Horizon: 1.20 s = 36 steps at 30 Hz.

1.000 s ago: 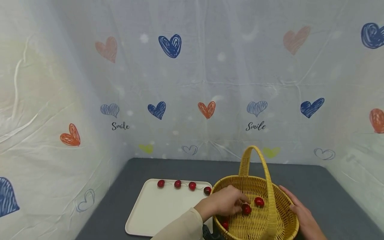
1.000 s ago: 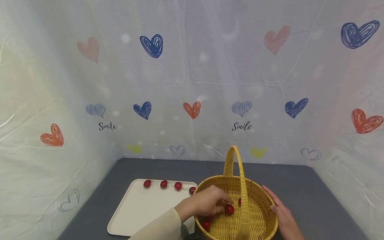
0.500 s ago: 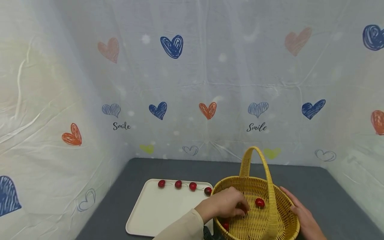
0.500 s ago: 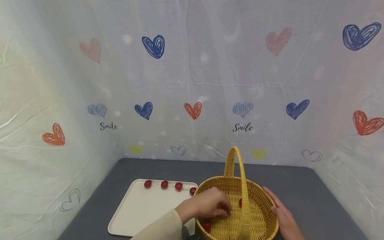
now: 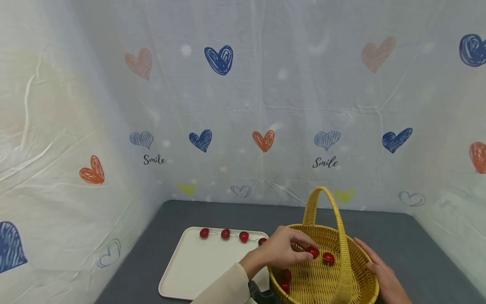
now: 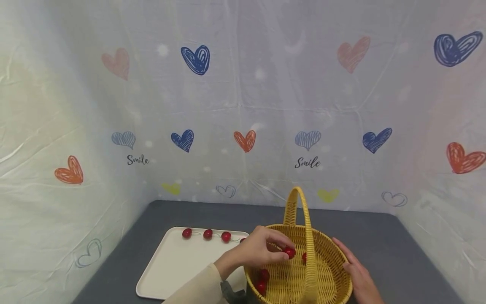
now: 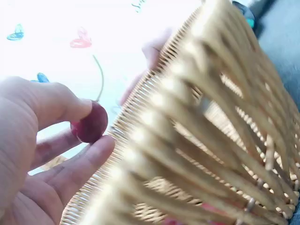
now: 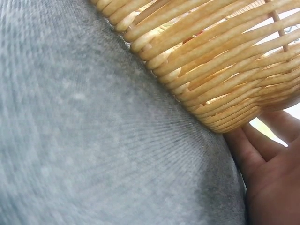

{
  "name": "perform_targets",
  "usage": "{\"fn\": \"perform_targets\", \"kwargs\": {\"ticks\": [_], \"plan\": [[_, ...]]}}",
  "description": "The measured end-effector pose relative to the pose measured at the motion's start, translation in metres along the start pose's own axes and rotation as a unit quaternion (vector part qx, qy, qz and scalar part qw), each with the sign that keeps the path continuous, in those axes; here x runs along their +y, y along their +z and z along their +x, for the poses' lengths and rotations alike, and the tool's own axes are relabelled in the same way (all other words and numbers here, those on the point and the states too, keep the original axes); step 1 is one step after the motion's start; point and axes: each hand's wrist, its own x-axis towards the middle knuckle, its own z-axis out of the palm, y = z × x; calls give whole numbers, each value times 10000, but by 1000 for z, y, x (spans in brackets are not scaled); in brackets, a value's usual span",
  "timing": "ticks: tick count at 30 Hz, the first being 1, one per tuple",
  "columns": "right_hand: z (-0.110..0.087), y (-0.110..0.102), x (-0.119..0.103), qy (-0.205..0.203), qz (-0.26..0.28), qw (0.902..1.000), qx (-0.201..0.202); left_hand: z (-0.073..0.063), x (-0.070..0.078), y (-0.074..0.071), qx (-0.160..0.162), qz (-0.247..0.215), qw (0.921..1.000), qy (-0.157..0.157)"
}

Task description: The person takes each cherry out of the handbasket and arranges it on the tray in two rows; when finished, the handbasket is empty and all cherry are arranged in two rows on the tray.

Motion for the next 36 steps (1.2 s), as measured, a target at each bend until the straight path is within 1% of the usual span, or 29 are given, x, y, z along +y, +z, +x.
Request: {"fn": "perform_targets", "kwargs": {"ticks": [3, 6, 8, 11, 13, 16, 19, 22, 25, 28, 30, 33, 36], "plan": [[0, 1, -2, 72, 66, 9999, -24, -8, 4, -7, 66, -172, 9998, 116], [-1, 1, -2, 26, 46, 10000, -8, -21, 6, -18, 269, -317, 9986, 323], [-1, 1, -1, -37, -5, 10000, -6, -33, 7, -26, 432, -454, 9970, 454], [-1, 0, 0, -75, -53, 10000, -14, -54, 8, -41, 620, -650, 9949, 453], [-1, 0, 1, -39, -11, 10000, -27, -70, 8, -50, 732, -717, 9942, 337], [0, -1, 0, 114, 197, 9997, -66, -95, 7, -64, 932, -691, 9932, 66], [0, -2, 0, 207, 341, 9991, -110, -120, 6, -75, 1185, -495, 9915, -191], [0, -5, 1, 182, 318, 9992, -138, -141, 2, -81, 1343, -342, 9896, -387], [1, -6, 2, 164, 257, 9994, -141, -159, -4, -83, 1431, -241, 9880, -526], [2, -7, 3, 115, 241, 9995, -138, -170, -12, -81, 1524, -194, 9861, -632], [3, -6, 4, 113, 291, 9994, -169, -173, -19, -79, 1588, -139, 9852, -637], [3, -4, 6, 69, 419, 9989, -213, -172, -27, -73, 1651, 17, 9846, -579], [4, -3, 6, 39, 485, 9984, -292, -166, -34, -65, 1647, 307, 9845, -511]]}}
